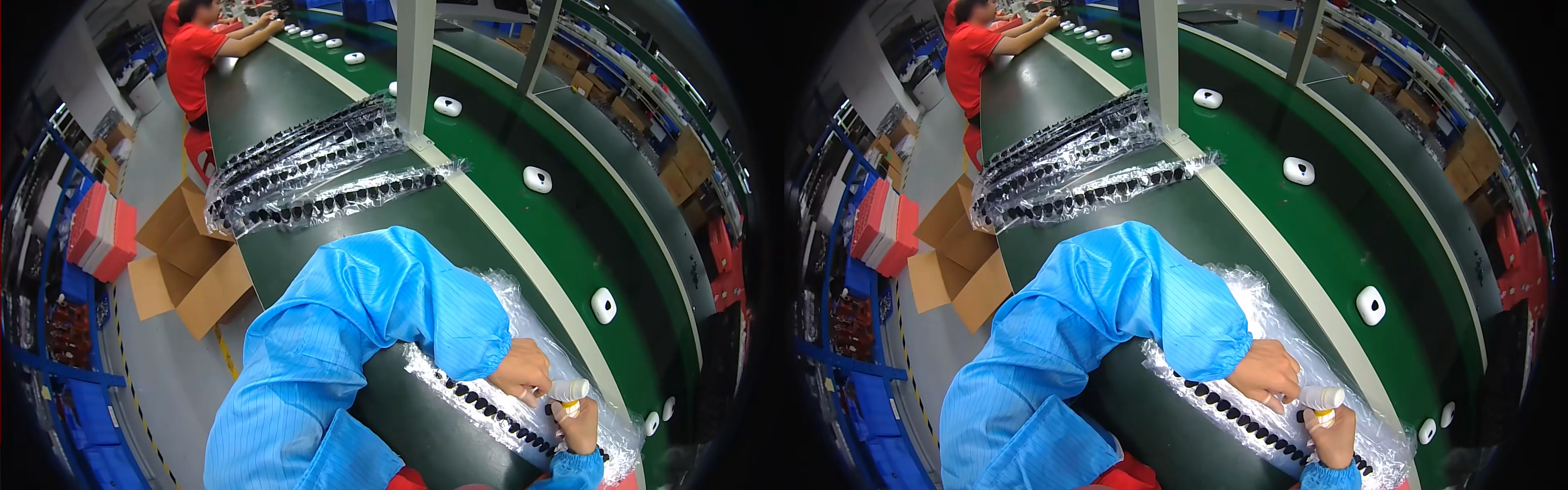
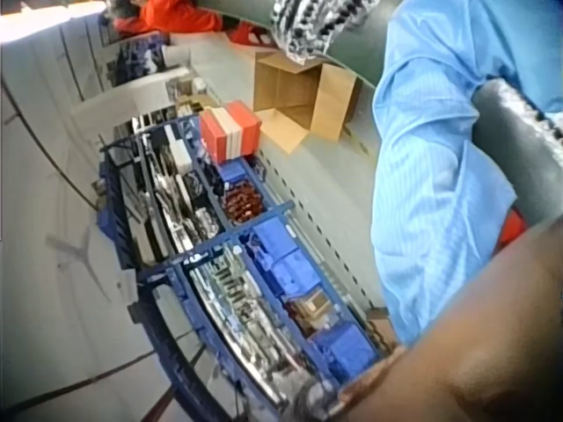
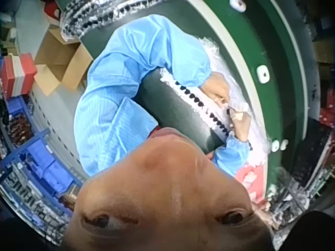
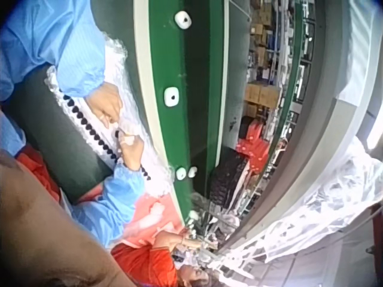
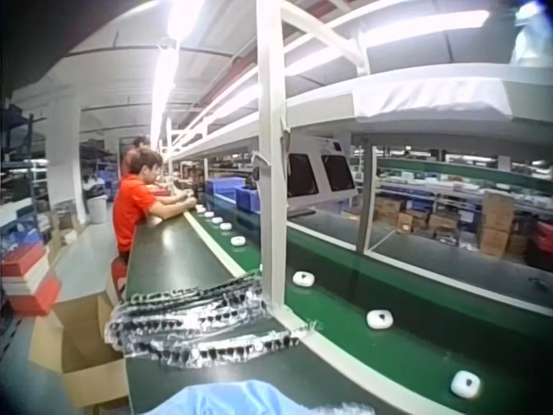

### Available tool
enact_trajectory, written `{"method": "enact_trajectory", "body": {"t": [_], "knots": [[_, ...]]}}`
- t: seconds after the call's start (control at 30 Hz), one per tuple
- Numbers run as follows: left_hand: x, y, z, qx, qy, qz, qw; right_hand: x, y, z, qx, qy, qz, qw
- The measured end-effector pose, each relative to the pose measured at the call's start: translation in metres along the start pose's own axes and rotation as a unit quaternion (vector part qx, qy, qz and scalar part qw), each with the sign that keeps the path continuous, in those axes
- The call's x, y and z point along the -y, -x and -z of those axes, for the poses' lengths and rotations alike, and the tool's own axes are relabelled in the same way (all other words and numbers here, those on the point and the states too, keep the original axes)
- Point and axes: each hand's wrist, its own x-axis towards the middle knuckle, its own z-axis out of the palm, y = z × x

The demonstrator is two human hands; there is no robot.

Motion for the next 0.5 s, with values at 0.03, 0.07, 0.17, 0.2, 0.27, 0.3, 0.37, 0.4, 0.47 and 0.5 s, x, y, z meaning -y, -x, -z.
{"method": "enact_trajectory", "body": {"t": [0.03,0.07,0.17,0.2,0.27,0.3,0.37,0.4,0.47,0.5], "knots": [[-0.0007,0.0002,0.0008,0.003,-0.003,0.004,1.0,-0.0032,-0.0012,0.0005,0.003,0.003,0.007,1.0],[-0.0011,0.0004,0.0014,0.002,-0.004,0.005,1.0,-0.005,-0.0022,0.0008,0.006,0.005,0.013,1.0],[-0.0004,0.0007,0.0014,-0.005,0.001,-0.002,1.0,-0.0034,-0.0014,0.0009,0.011,-0.008,0.015,1.0],[0.0001,0.0003,0.001,-0.003,0.004,-0.002,1.0,-0.0043,-0.0017,0.0009,0.013,-0.008,0.016,1.0],[0.0014,-0.0007,-0.0001,-0.001,0.006,-0.002,1.0,-0.0064,-0.0017,0.0015,0.008,-0.013,0.016,1.0],[0.002,-0.0012,-0.0008,0.0,0.005,-0.004,1.0,-0.0057,-0.0014,0.0014,0.009,-0.013,0.016,1.0],[0.0032,-0.0013,-0.0026,0.001,0.004,-0.005,1.0,-0.002,-0.0007,0.0009,0.008,-0.012,0.009,1.0],[0.0039,-0.001,-0.0037,-0.013,0.013,-0.004,1.0,-0.003,-0.0015,0.0008,0.009,-0.012,0.01,1.0],[0.0037,-0.0005,-0.0034,-0.026,0.021,-0.003,0.999,-0.005,-0.0024,0.0006,0.007,-0.005,0.021,1.0],[0.0034,-0.0003,-0.0027,-0.015,0.012,-0.005,1.0,-0.0041,-0.0022,0.0005,0.007,-0.005,0.021,1.0]]}}
